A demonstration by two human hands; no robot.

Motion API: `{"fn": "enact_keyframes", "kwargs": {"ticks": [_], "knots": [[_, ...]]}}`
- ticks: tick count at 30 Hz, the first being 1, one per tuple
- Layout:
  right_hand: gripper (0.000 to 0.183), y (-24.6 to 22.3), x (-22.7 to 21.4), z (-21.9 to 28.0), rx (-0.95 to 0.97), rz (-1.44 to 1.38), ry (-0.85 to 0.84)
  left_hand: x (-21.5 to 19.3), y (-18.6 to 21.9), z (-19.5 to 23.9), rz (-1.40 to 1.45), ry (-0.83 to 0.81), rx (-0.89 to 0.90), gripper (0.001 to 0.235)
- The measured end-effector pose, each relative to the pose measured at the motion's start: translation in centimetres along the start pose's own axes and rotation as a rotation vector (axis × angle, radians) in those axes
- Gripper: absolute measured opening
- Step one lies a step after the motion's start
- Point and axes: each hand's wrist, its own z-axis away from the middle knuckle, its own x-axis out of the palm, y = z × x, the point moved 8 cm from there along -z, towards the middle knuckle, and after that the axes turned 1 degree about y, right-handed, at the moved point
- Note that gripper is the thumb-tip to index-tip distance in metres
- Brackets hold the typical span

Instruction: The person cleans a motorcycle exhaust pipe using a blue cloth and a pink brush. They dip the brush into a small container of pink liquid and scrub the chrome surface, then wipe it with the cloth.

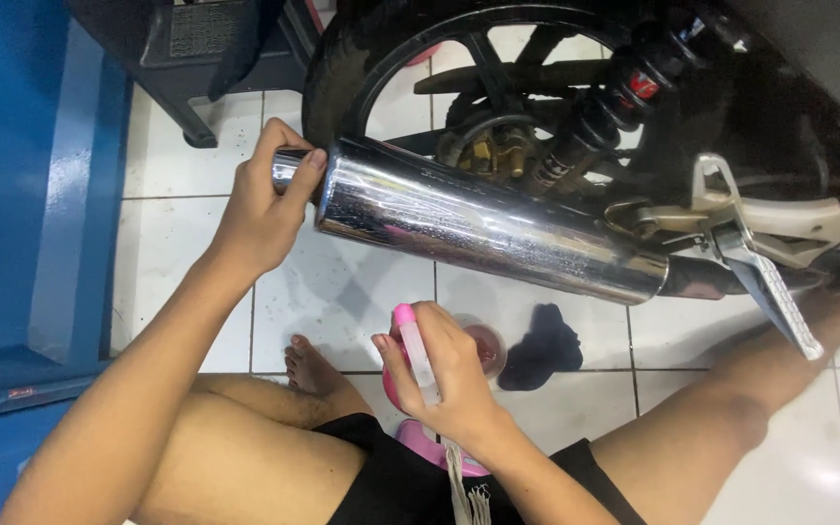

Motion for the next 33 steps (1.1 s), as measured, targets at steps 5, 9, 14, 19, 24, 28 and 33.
{"fn": "enact_keyframes", "kwargs": {"ticks": [5, 9, 14, 19, 24, 28, 33], "knots": [[0.018, -0.1, 0.8, 0.1, 0.049, -0.019, -0.02, -0.1, -0.1, 0.0, 0.004, -0.006, -0.013, 0.026], [0.018, -0.1, 0.9, -0.1, 0.054, -0.023, -0.018, -0.1, -0.1, 0.1, -0.006, -0.013, -0.031, 0.028], [0.016, -0.4, 0.5, -0.6, 0.009, -0.04, -0.027, -0.1, -0.2, -0.1, -0.01, -0.013, -0.025, 0.027], [0.016, 0.1, -0.5, -0.2, 0.008, 0.0, -0.024, 0.0, -0.1, 0.1, -0.011, -0.017, -0.042, 0.027], [0.003, 3.3, -2.1, 1.5, 0.018, 0.033, 0.034, 0.0, -0.3, 0.1, 0.001, -0.018, -0.068, 0.026], [0.014, 3.9, -4.8, 2.6, 0.034, 0.104, 0.088, 0.0, -0.2, 0.1, -0.003, -0.026, -0.025, 0.025], [0.008, 4.7, -7.2, 3.2, 0.105, 0.112, 0.11, -0.1, -0.1, -0.1, -0.031, -0.012, -0.035, 0.023]]}}
